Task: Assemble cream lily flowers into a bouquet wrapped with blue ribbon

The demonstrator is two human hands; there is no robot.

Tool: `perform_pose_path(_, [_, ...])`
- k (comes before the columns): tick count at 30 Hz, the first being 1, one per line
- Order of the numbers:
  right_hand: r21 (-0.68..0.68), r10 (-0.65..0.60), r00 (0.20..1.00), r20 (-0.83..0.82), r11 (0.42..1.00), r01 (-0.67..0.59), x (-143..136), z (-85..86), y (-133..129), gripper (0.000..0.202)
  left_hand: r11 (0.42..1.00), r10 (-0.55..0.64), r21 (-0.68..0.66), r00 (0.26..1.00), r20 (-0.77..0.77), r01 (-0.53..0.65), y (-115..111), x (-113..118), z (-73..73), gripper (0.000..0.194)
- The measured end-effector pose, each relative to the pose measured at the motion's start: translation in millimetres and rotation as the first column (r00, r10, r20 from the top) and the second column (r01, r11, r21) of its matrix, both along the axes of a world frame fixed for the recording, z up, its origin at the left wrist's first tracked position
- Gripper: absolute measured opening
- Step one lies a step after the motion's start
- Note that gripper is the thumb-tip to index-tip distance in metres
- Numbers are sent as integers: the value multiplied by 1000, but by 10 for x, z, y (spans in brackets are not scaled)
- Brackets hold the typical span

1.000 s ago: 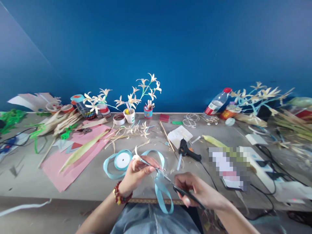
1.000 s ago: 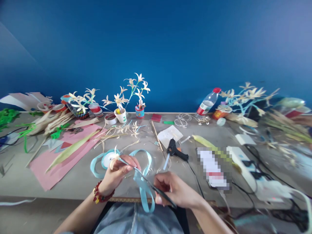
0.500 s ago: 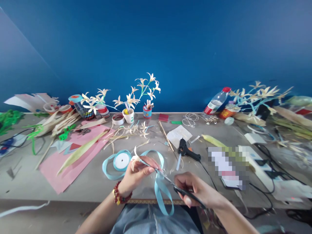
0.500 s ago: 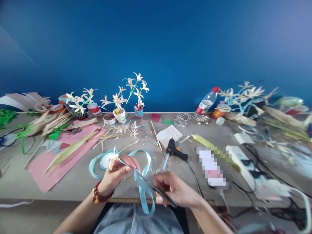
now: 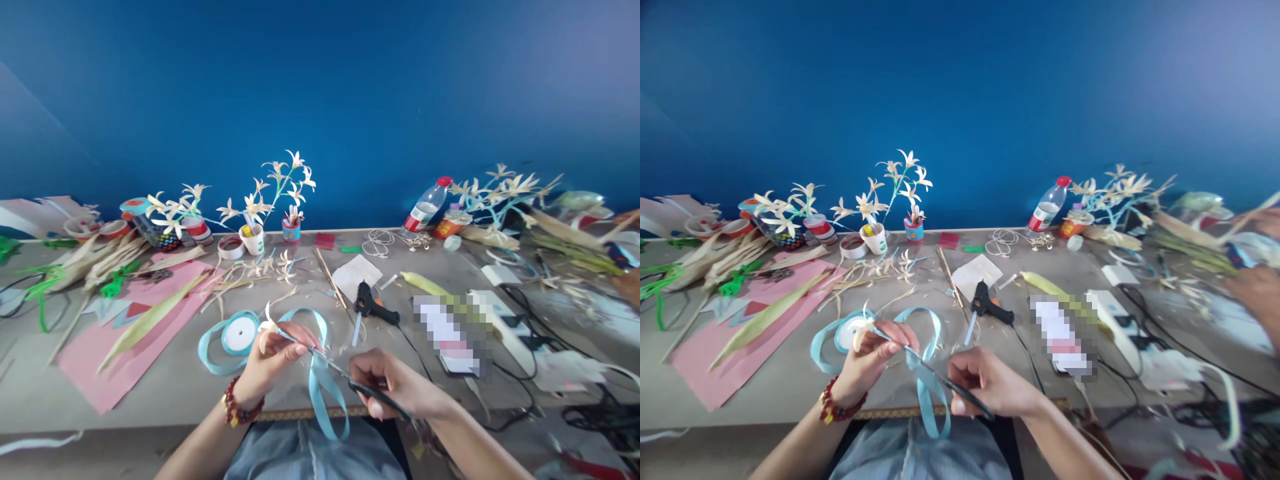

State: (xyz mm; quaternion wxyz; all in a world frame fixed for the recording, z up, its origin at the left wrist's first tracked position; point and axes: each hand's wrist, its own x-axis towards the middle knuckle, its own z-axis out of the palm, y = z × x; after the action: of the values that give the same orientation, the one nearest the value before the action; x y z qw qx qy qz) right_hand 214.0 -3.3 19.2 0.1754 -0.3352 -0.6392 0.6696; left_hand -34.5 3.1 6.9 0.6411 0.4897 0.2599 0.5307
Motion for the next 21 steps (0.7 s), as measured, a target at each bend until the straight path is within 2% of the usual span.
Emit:
perform_pose_path(8, [33, -14, 1000, -11, 999, 14, -21, 48, 7, 71, 1000, -7, 19, 1000, 28, 6, 10, 9, 31, 16])
perform_pose_path(21, [-38, -8, 999, -35, 999, 7, -37, 58, 2, 71, 997, -18, 70, 998, 59, 14, 6, 1, 59, 11])
